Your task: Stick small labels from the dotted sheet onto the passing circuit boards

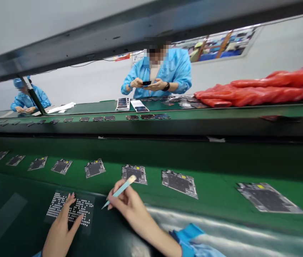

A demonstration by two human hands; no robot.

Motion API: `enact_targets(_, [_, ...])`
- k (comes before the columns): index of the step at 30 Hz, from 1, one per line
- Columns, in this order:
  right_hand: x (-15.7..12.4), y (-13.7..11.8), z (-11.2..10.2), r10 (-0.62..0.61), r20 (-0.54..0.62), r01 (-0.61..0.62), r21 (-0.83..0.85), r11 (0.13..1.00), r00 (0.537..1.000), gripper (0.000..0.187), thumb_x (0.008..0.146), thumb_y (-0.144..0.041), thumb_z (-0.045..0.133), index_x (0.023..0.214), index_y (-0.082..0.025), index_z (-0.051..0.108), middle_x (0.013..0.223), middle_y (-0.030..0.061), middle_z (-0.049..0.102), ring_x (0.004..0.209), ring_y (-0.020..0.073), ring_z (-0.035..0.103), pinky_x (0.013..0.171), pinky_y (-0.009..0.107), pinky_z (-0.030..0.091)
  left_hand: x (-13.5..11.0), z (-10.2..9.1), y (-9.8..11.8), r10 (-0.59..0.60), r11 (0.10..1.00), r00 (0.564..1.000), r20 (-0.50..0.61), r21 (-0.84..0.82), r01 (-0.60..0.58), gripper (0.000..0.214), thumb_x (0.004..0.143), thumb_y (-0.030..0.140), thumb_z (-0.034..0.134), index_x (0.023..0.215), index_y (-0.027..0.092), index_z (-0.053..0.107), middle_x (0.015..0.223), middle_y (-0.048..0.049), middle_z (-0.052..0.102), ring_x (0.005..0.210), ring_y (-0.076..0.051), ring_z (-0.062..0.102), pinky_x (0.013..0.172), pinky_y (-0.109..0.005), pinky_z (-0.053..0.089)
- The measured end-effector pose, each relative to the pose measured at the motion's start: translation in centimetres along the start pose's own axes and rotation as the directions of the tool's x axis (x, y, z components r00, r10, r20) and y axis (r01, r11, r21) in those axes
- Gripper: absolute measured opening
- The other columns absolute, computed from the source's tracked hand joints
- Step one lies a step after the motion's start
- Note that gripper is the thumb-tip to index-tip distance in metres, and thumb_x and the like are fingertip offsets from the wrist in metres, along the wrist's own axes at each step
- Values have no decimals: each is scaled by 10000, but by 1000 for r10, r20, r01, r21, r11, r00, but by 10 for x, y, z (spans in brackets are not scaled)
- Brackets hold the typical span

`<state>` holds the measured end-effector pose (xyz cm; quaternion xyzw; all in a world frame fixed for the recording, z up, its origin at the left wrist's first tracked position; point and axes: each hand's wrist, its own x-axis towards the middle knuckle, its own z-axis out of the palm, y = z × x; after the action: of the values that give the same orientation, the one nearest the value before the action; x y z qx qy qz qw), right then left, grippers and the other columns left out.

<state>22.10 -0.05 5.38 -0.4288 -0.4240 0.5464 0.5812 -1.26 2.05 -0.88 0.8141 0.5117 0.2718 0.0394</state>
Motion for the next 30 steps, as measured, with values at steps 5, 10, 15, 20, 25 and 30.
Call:
enact_targets(5, [12,41,29,-76,113,91,-135,987,991,298,768,-442,660,764,-224,456,734,-16,542,635,138,530,582,275,446,0,27,10,30,999,992,-122,23,-27,356,910,320,430,1246,202,441,1230,-106,597,1134,-274,556,865,-417,535])
enact_targets(10, [17,63,24,-149,76,148,19,989,986,292,788,-410,660,757,-239,426,748,-22,525,654,136,511,622,278,437,-9,43,18,91,996,987,-133,-3,-93,424,932,296,416,1346,223,357,1261,-85,577,1134,-242,558,866,-351,545])
enact_targets(15, [9,64,18,-101,85,98,30,995,991,306,777,-445,663,768,-241,435,751,-12,527,674,155,523,648,300,444,-24,41,12,70,996,988,-139,-51,-78,496,917,322,465,1385,233,328,1280,-74,562,1161,-253,533,901,-349,525])
enact_targets(20, [2,63,20,-120,148,139,-125,982,982,273,831,-456,589,769,-232,445,770,12,527,692,164,505,621,293,422,-19,34,13,178,984,977,-121,-6,-180,277,945,294,422,1186,202,525,1062,-70,693,946,-194,669,763,-234,570])
enact_targets(25, [-2,67,20,-160,227,209,-209,955,961,194,888,-396,522,796,-240,453,805,24,533,746,179,534,685,324,448,-5,19,25,234,972,945,-230,27,-235,306,989,287,294,1137,158,529,901,-55,736,810,-162,706,714,-211,574])
enact_targets(30, [-4,69,16,-199,249,265,-268,926,948,143,904,-349,506,818,-245,461,814,28,555,762,183,549,697,326,450,-5,16,28,258,966,936,-241,81,-245,312,990,279,299,1125,143,544,922,-76,731,806,-158,706,700,-193,570])
